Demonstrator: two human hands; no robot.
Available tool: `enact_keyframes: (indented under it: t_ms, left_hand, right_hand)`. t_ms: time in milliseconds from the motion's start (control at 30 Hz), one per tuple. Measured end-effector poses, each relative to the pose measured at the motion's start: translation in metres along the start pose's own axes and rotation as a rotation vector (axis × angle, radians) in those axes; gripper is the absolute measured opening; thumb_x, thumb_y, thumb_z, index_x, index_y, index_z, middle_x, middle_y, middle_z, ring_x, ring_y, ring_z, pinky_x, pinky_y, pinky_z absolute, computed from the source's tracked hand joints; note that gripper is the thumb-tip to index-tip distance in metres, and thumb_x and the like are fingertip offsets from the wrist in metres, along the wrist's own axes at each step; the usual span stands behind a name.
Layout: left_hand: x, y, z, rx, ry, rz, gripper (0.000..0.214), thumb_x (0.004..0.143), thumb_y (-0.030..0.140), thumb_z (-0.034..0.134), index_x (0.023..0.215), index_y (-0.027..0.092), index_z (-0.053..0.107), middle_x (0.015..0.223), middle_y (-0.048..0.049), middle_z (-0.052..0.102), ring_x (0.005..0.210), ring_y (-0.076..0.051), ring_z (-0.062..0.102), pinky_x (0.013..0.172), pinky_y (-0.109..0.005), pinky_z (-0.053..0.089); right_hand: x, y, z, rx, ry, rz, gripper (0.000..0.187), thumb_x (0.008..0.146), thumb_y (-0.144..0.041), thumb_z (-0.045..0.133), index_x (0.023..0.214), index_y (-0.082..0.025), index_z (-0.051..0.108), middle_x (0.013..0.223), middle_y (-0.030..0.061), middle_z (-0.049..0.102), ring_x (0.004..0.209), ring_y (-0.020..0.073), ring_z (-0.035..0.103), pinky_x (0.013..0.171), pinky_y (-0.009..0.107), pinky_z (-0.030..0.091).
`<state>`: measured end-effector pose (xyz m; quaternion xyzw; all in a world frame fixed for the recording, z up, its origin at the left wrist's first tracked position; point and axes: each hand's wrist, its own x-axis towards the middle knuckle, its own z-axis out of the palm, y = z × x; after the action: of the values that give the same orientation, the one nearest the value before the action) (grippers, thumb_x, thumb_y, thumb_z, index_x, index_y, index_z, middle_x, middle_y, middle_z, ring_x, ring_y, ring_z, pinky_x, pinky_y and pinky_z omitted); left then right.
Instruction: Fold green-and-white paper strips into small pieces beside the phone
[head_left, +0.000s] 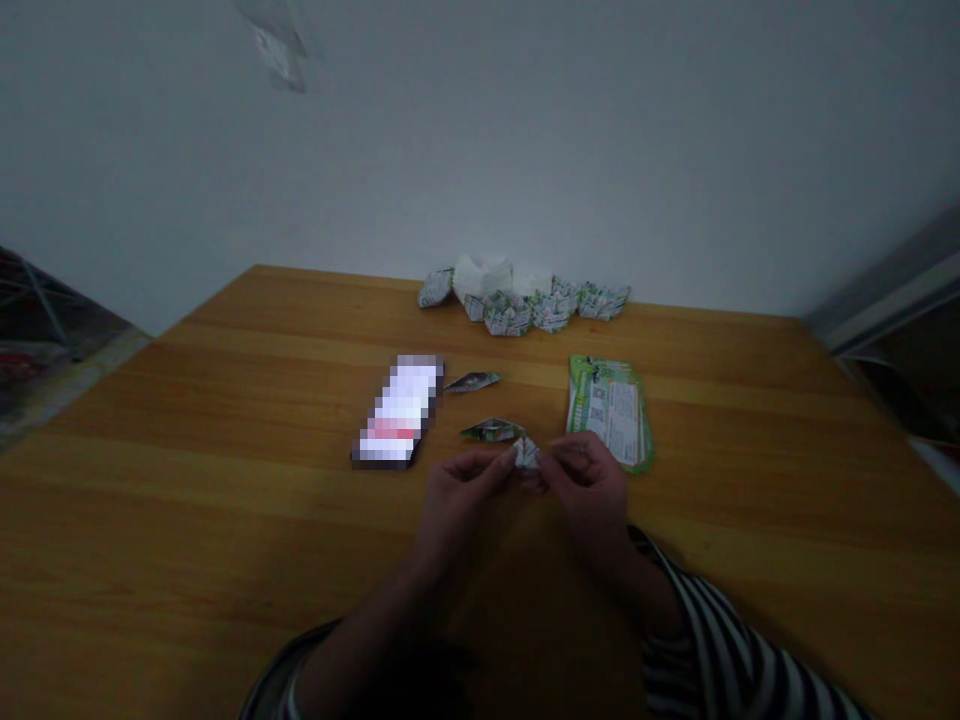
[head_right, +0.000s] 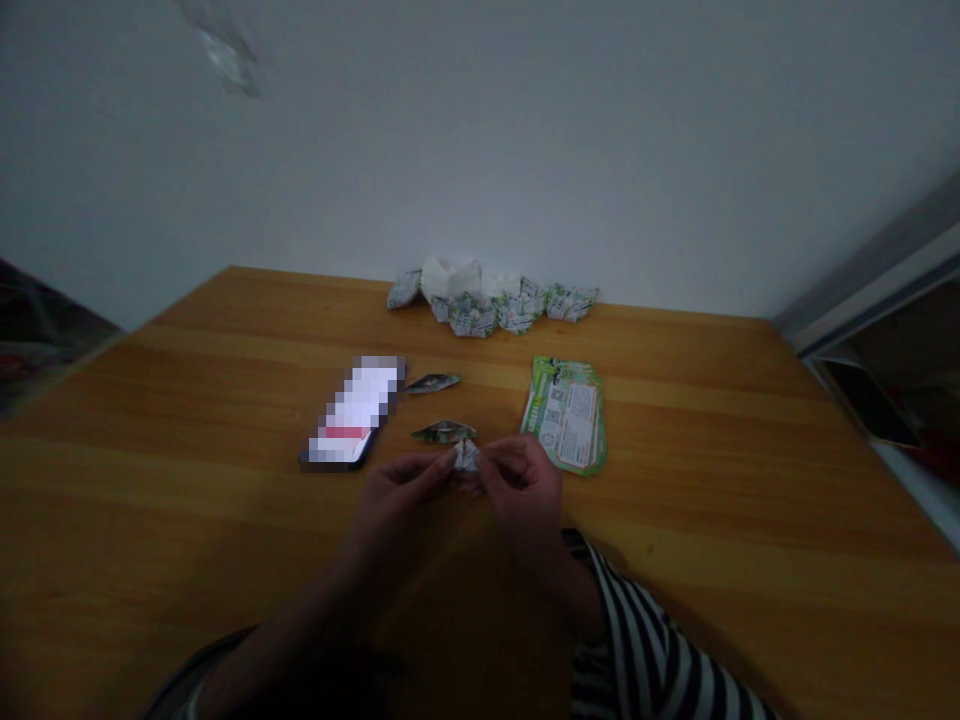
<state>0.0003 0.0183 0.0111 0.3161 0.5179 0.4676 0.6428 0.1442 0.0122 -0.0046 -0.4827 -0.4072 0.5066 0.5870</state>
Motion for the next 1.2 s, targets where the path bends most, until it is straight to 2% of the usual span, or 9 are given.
enact_keyframes:
  t_ms: [167,333,500,600,733,900,1033,1133,1200]
  left_hand:
    - [-0.003,-0.002,0.001,-0.117,-0.002,-0.061,0.058,0.065,0.028,0.084,0.118,0.014,0.067,0.084,-0.0115,0.078,0.075,-0.021,0.073,0.072,-0.029,0.056]
    - [-0.002,-0.005,-0.001,-0.144,-0.031,-0.077,0.067,0.066,0.028,0.084,0.127,0.013,0.060,0.085,-0.0117,0.077,0.076,-0.022,0.073,0.074,-0.032,0.056]
    - [0.004,-0.004,-0.005,0.063,-0.161,-0.015,0.033,0.072,0.038,0.078,0.090,0.012,0.073,0.074,-0.0082,0.073,0.065,-0.017,0.067,0.061,-0.025,0.050]
    - [0.003,-0.003,-0.006,0.201,-0.198,-0.007,0.032,0.076,0.042,0.072,0.070,0.012,0.066,0.055,-0.0011,0.062,0.047,-0.009,0.054,0.047,-0.019,0.039]
    - [0.000,-0.003,-0.004,0.231,-0.163,0.061,0.032,0.078,0.042,0.070,0.068,0.014,0.059,0.050,0.0023,0.055,0.043,-0.008,0.049,0.043,-0.018,0.035]
    - [-0.002,-0.007,-0.003,0.231,-0.150,0.127,0.027,0.083,0.041,0.064,0.077,0.015,0.060,0.051,0.0033,0.055,0.043,-0.008,0.048,0.043,-0.018,0.036]
    - [0.000,-0.010,-0.006,0.364,-0.182,0.245,0.030,0.085,0.034,0.064,0.112,0.020,0.061,0.082,-0.0043,0.073,0.069,-0.016,0.066,0.062,-0.025,0.050]
    - [0.001,-0.009,-0.009,0.586,-0.197,0.410,0.031,0.084,0.026,0.063,0.115,0.022,0.067,0.114,-0.0083,0.071,0.102,-0.024,0.066,0.090,-0.035,0.049]
    - [-0.001,-0.007,-0.009,0.670,-0.230,0.453,0.032,0.088,0.025,0.057,0.118,0.023,0.067,0.115,-0.0076,0.071,0.102,-0.025,0.066,0.091,-0.036,0.048]
  right_hand:
    - [-0.001,-0.001,0.002,-0.037,-0.024,-0.015,0.034,0.079,-0.027,0.071,0.105,-0.023,0.050,0.063,-0.0065,0.066,0.050,0.0104,0.060,0.051,0.020,0.049]
    - [0.002,-0.001,-0.003,-0.084,-0.089,-0.033,0.027,0.081,-0.025,0.066,0.103,-0.023,0.051,0.060,-0.0078,0.058,0.050,0.0092,0.054,0.049,0.019,0.042]
    - [0.005,0.001,-0.009,-0.127,-0.244,-0.032,0.021,0.083,-0.027,0.065,0.098,-0.023,0.051,0.066,-0.0046,0.061,0.059,0.0115,0.058,0.055,0.022,0.044]
    - [0.003,0.001,-0.008,-0.192,-0.279,-0.038,0.019,0.083,-0.025,0.064,0.096,-0.023,0.051,0.070,-0.0031,0.061,0.066,0.0136,0.061,0.060,0.023,0.045]
    - [0.003,-0.002,-0.006,-0.181,-0.343,0.043,0.025,0.085,-0.029,0.061,0.106,-0.023,0.049,0.066,-0.0046,0.057,0.059,0.0123,0.055,0.054,0.022,0.041]
    - [0.004,-0.005,-0.006,-0.109,-0.425,0.162,0.030,0.087,-0.035,0.059,0.112,-0.022,0.048,0.051,-0.0107,0.043,0.041,0.0071,0.032,0.041,0.019,0.023]
    - [0.005,-0.004,-0.006,-0.052,-0.324,0.174,0.031,0.082,-0.036,0.064,0.104,-0.022,0.049,0.050,-0.0112,0.044,0.039,0.0059,0.031,0.039,0.017,0.021]
    - [0.008,-0.003,-0.007,-0.049,-0.290,0.199,0.031,0.082,-0.041,0.064,0.101,-0.020,0.051,0.044,-0.0130,0.038,0.036,0.0058,0.029,0.036,0.017,0.020]
    - [0.010,-0.001,-0.008,-0.050,-0.307,0.180,0.032,0.084,-0.043,0.061,0.103,-0.019,0.053,0.044,-0.0128,0.039,0.035,0.0058,0.029,0.035,0.017,0.022]
